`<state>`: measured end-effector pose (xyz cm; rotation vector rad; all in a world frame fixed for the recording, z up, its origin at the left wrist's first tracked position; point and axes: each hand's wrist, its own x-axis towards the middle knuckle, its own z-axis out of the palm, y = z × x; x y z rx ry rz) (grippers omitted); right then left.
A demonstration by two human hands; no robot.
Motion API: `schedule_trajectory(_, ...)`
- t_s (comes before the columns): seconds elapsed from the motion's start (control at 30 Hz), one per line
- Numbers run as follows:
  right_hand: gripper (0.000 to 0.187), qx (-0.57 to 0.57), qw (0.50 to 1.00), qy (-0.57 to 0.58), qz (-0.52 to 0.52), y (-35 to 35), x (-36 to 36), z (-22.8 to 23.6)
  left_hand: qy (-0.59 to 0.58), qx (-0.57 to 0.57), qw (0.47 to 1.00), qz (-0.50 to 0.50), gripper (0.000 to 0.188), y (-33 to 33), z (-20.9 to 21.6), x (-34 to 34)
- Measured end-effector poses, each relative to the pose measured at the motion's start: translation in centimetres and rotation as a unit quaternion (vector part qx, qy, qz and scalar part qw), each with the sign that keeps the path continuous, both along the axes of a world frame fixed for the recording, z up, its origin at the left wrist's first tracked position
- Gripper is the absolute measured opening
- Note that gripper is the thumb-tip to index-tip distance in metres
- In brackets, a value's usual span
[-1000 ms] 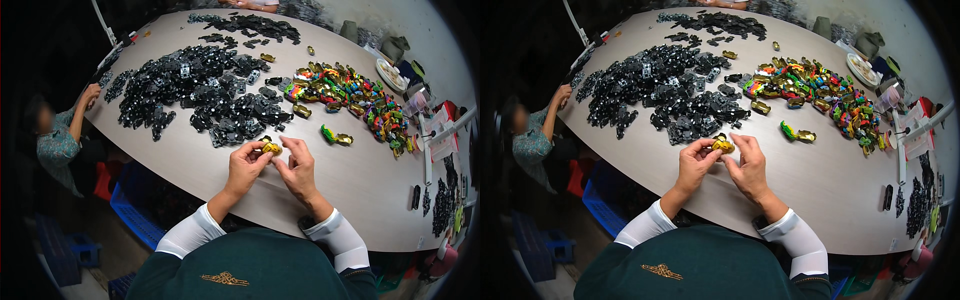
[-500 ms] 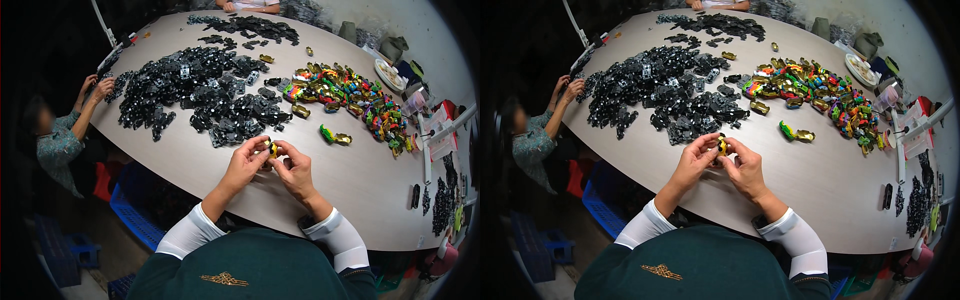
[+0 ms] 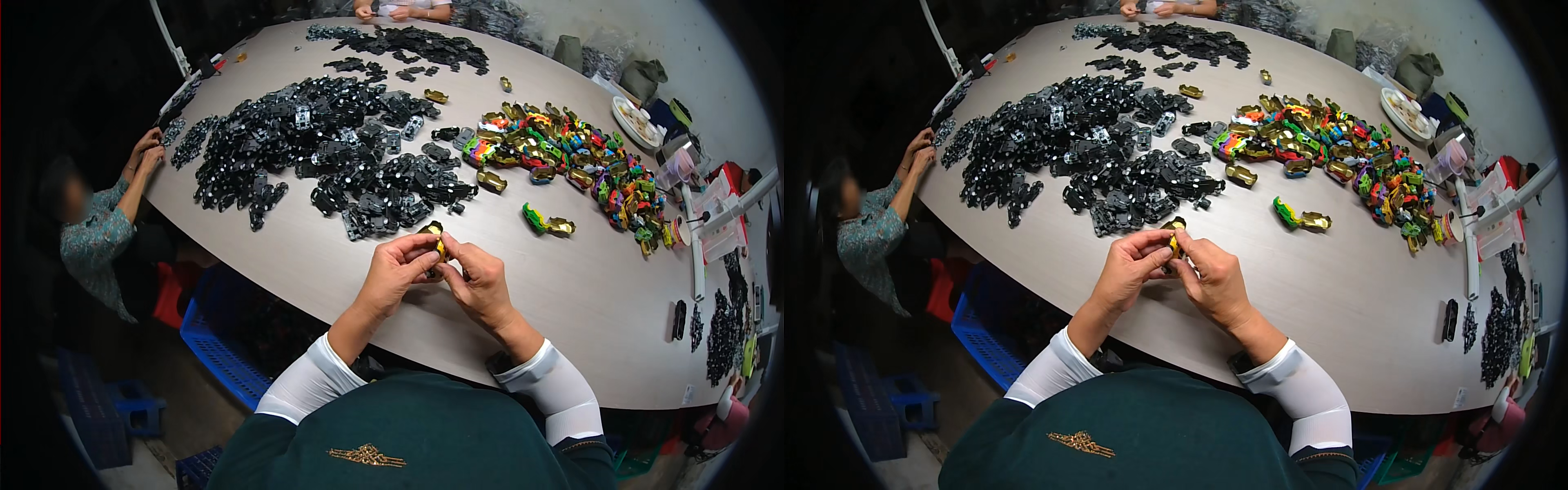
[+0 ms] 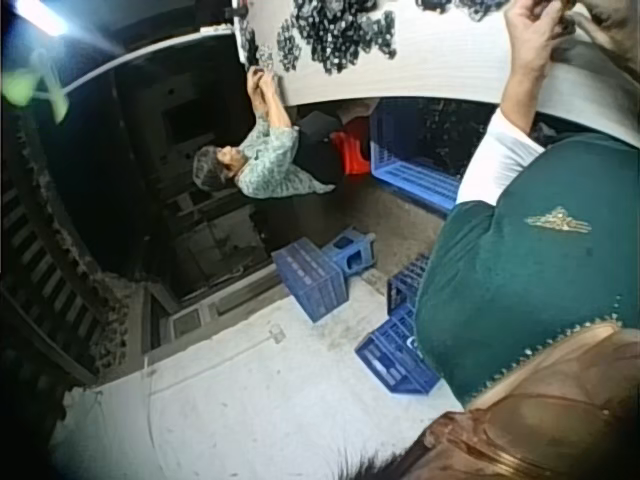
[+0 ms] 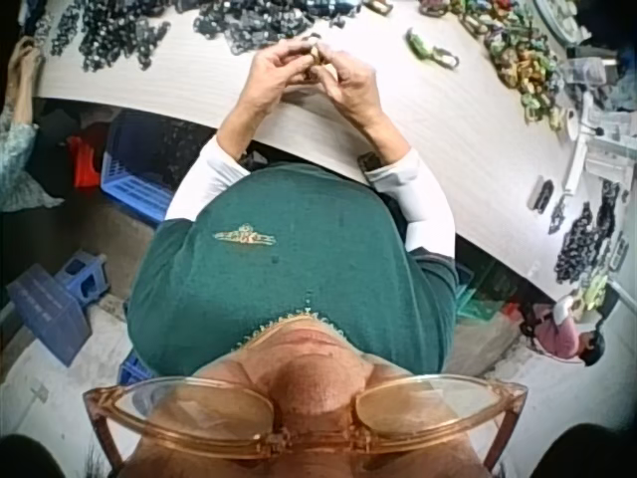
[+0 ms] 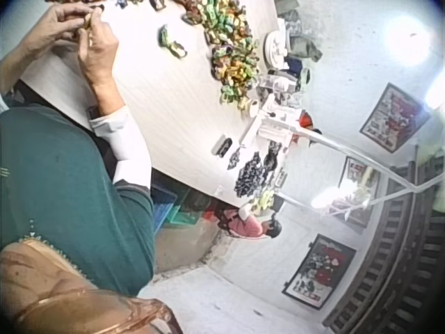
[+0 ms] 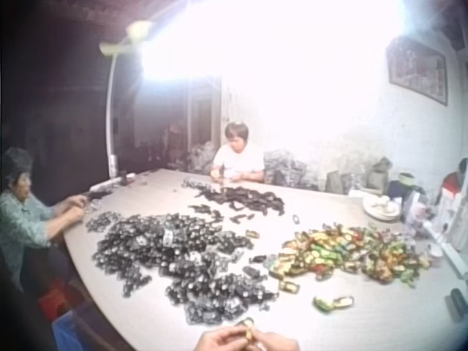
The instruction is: The person assembles small keychains by hand at a table. They pick up black plastic bases and colorful metallic charms, fit the charms into the bases, and place the completed units on the table. The process is repeated continuously with various colored charms.
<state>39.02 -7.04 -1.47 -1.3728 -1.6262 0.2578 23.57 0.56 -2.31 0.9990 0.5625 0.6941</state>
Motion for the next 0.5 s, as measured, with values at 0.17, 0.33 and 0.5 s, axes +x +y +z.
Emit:
schedule_trajectory(0.17,0.046,-0.061,0.997,0.054,-0.003,0.1,0.4,-0.2,0.005,0.007,1.000,0.001,0.031,0.6,-0.4,-0.2)
schedule_trajectory(0.33,0.044,-0.303,0.893,0.331,-0.012,0.5,1.9,0.2,-0.042,-0.048,0.998,0.019,0.031,1.0,-1.1,-0.1)
schedule_trajectory(0.5,0.027,-0.359,0.765,0.532,0.053,0.7,2.9,-0.2,0.013,-0.079,0.997,-0.002,0.026,0.7,0.7,-0.3)
